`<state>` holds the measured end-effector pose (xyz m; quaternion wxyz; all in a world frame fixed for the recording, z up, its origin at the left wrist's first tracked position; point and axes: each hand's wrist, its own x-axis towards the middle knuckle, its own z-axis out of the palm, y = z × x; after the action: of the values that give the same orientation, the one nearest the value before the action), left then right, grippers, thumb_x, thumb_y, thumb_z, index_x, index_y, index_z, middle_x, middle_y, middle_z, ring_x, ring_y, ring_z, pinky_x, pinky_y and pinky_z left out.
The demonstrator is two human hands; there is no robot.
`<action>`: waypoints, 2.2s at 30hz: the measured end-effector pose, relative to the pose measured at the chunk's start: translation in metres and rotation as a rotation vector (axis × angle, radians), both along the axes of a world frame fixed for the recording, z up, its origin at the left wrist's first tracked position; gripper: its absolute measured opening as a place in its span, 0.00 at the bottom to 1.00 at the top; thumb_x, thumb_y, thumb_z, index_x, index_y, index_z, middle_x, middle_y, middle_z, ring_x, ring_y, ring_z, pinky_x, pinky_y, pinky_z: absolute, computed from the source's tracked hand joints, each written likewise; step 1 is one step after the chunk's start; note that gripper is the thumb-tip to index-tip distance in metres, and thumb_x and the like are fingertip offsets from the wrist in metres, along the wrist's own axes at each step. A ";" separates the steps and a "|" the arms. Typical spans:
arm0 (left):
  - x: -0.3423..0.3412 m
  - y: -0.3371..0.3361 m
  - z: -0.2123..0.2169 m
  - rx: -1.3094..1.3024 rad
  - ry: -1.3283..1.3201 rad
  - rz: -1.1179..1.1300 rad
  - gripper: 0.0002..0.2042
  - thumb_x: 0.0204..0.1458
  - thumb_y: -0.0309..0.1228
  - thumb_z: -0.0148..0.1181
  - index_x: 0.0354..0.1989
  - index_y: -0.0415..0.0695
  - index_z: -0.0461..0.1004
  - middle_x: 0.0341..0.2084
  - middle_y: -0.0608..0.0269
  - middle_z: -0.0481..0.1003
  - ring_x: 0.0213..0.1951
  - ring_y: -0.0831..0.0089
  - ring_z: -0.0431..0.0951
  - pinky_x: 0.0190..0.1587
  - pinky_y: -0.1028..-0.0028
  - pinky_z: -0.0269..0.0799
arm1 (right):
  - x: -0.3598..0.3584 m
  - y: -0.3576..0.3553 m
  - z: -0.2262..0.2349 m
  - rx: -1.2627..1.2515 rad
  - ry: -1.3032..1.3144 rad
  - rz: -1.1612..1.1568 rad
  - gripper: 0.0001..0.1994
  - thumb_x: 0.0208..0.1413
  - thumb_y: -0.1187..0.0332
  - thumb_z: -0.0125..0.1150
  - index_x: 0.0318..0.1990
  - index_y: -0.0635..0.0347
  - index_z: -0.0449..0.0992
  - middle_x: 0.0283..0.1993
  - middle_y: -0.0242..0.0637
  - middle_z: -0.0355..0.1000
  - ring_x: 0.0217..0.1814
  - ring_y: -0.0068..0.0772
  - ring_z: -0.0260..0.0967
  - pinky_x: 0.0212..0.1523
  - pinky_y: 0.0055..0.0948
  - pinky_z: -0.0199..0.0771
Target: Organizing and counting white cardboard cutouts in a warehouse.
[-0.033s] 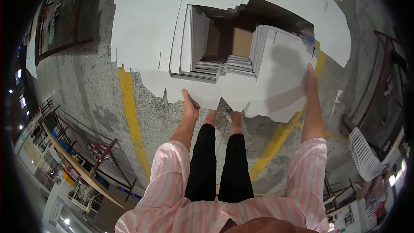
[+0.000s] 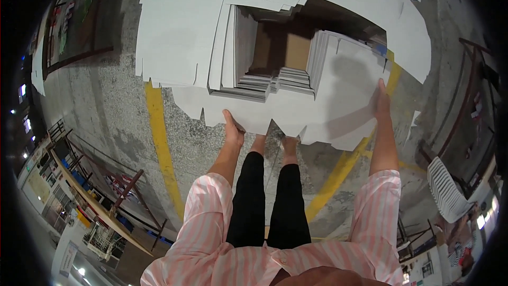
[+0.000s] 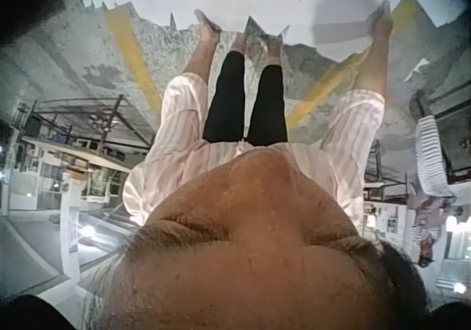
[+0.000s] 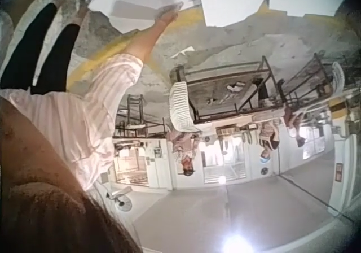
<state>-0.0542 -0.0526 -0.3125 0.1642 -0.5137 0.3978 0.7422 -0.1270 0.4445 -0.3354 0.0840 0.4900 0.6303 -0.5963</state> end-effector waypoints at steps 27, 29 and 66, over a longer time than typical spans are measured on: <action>0.001 0.008 -0.006 -0.035 0.108 0.160 0.35 0.50 0.59 0.44 0.59 0.45 0.54 0.56 0.65 0.59 0.58 0.66 0.57 0.60 0.67 0.51 | 0.021 -0.002 0.049 -0.265 0.014 -0.149 0.34 0.52 0.38 0.39 0.58 0.52 0.59 0.57 0.36 0.60 0.58 0.38 0.56 0.56 0.40 0.58; 0.004 -0.005 -0.013 -0.042 0.139 0.202 0.34 0.50 0.58 0.46 0.59 0.45 0.55 0.55 0.65 0.60 0.57 0.66 0.58 0.59 0.66 0.52 | 0.042 -0.005 0.042 -0.311 0.003 -0.184 0.32 0.53 0.40 0.39 0.57 0.52 0.59 0.56 0.35 0.61 0.57 0.37 0.58 0.54 0.40 0.61; 0.109 -0.108 0.176 0.443 0.276 0.466 0.29 0.50 0.50 0.48 0.55 0.42 0.61 0.51 0.56 0.66 0.52 0.57 0.65 0.56 0.60 0.58 | 0.050 -0.128 0.254 -0.315 0.388 -0.081 0.24 0.57 0.51 0.39 0.54 0.57 0.65 0.47 0.35 0.69 0.48 0.35 0.66 0.47 0.35 0.67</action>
<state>0.0545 -0.1602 -0.1367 0.0423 -0.4376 0.1176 0.8904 -0.0770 0.3165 -0.0810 0.0127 0.3720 0.5138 -0.7730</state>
